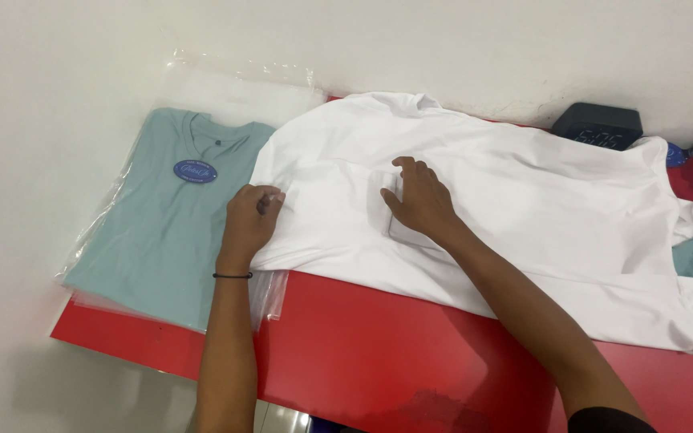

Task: The person finishes smoothing a packaged blue shirt and then carefully folds a white t-shirt on a red workspace.

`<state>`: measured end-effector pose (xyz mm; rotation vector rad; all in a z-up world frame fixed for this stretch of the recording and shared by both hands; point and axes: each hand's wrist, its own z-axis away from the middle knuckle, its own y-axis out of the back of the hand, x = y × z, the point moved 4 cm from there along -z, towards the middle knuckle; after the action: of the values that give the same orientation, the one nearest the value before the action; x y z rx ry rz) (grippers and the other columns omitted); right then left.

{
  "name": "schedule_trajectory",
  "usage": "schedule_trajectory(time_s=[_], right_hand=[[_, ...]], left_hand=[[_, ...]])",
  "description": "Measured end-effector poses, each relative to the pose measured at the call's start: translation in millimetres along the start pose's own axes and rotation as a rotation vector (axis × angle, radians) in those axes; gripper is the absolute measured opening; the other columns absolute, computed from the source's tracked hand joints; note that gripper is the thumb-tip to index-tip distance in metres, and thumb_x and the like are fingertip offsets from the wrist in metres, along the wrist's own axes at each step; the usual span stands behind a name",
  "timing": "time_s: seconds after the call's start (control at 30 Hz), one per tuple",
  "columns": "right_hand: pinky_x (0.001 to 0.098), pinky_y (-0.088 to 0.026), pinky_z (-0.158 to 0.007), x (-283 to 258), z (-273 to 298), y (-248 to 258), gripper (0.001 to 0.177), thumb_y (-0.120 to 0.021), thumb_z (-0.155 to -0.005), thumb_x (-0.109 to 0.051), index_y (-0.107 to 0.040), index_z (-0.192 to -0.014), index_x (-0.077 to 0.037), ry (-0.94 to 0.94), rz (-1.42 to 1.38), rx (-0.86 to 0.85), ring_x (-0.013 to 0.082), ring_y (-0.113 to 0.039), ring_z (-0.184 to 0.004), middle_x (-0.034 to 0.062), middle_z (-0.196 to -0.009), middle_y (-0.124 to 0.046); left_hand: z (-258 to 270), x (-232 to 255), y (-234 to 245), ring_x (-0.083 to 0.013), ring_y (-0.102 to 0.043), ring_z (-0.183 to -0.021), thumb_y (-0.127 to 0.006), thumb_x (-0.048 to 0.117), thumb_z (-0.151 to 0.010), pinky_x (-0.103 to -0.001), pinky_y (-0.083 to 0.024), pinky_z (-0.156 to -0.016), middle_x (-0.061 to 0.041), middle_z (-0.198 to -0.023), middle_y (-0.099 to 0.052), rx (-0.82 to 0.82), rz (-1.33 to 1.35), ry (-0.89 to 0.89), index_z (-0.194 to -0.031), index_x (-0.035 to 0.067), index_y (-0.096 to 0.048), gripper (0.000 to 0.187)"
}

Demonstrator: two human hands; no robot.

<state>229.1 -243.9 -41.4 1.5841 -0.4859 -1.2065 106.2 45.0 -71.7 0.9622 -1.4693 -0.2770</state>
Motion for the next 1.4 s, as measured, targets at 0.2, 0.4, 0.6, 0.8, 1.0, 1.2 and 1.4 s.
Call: schedule_trajectory(time_s=[0.2, 0.4, 0.6, 0.8, 1.0, 1.2, 1.4], right_hand=[[0.0537, -0.050, -0.104, -6, -11, -14, 0.053, -0.059, -0.103, -0.029, -0.047, -0.151, -0.010, 0.180, 0.101, 0.026, 0.0378, -0.054, -0.133, 0.0194, -0.137, -0.058], [0.0572, -0.036, -0.114, -21, -34, -32, 0.048, -0.051, -0.109, -0.027, -0.046, -0.155, -0.014, 0.281, 0.139, -0.033, 0.0330, -0.045, -0.144, 0.0134, -0.142, -0.060], [0.0577, -0.032, -0.112, -41, -73, -55, 0.049, -0.054, -0.108, -0.030, -0.045, -0.155, -0.017, 0.321, 0.117, -0.020, 0.0299, -0.046, -0.141, 0.0081, -0.136, -0.064], [0.0524, -0.037, -0.104, -61, -105, -73, 0.026, -0.063, -0.103, -0.029, -0.064, -0.127, -0.018, 0.290, 0.059, 0.007, 0.0224, -0.059, -0.119, 0.0009, -0.112, -0.066], [0.0507, -0.039, -0.100, -87, -98, -50, 0.016, -0.061, -0.106, -0.023, -0.059, -0.120, -0.015, 0.305, -0.058, 0.226, 0.0224, -0.060, -0.113, 0.0015, -0.107, -0.060], [0.0561, -0.039, -0.104, -79, -88, -52, 0.044, -0.061, -0.105, -0.031, -0.046, -0.141, -0.011, 0.254, -0.026, 0.124, 0.0319, -0.050, -0.131, 0.0114, -0.129, -0.055], [0.0554, -0.046, -0.101, -34, -42, -9, 0.044, -0.061, -0.104, -0.029, -0.051, -0.142, -0.010, 0.340, 0.033, 0.094, 0.0343, -0.054, -0.130, 0.0119, -0.127, -0.058]], left_hand=[[17, 30, 5, -0.0254, -0.072, -0.089, -0.070, 0.038, -0.100, -0.039, -0.060, -0.069, -0.011, -0.094, -0.068, -0.041, -0.385, 0.045, -0.111, 0.007, -0.072, 0.033], [49, 46, 31, -0.0339, -0.073, -0.090, -0.069, 0.057, -0.093, -0.049, -0.061, -0.066, -0.020, -0.096, -0.070, -0.266, -0.534, 0.249, -0.112, -0.003, -0.069, 0.063], [68, 23, 45, -0.0331, -0.074, -0.085, -0.072, 0.048, -0.091, -0.047, -0.060, -0.063, -0.020, -0.090, -0.073, -0.364, -0.517, 0.302, -0.102, -0.002, -0.074, 0.051], [76, 20, 64, -0.0384, -0.074, -0.099, -0.082, 0.030, -0.085, -0.052, -0.059, -0.078, -0.014, -0.099, -0.077, -0.260, -0.245, 0.353, -0.095, 0.007, -0.077, 0.025], [74, -4, 68, -0.0367, -0.075, -0.095, -0.076, 0.017, -0.091, -0.046, -0.058, -0.073, -0.019, -0.095, -0.078, -0.164, -0.031, 0.349, -0.097, 0.005, -0.072, 0.014], [73, 3, 68, -0.0355, -0.075, -0.095, -0.071, 0.033, -0.096, -0.049, -0.059, -0.075, -0.017, -0.098, -0.078, -0.188, -0.112, 0.408, -0.109, 0.008, -0.074, 0.029], [64, 22, 69, -0.0348, -0.077, -0.091, -0.066, 0.052, -0.097, -0.048, -0.060, -0.070, -0.017, -0.098, -0.078, -0.219, -0.247, 0.409, -0.111, 0.008, -0.077, 0.047]])
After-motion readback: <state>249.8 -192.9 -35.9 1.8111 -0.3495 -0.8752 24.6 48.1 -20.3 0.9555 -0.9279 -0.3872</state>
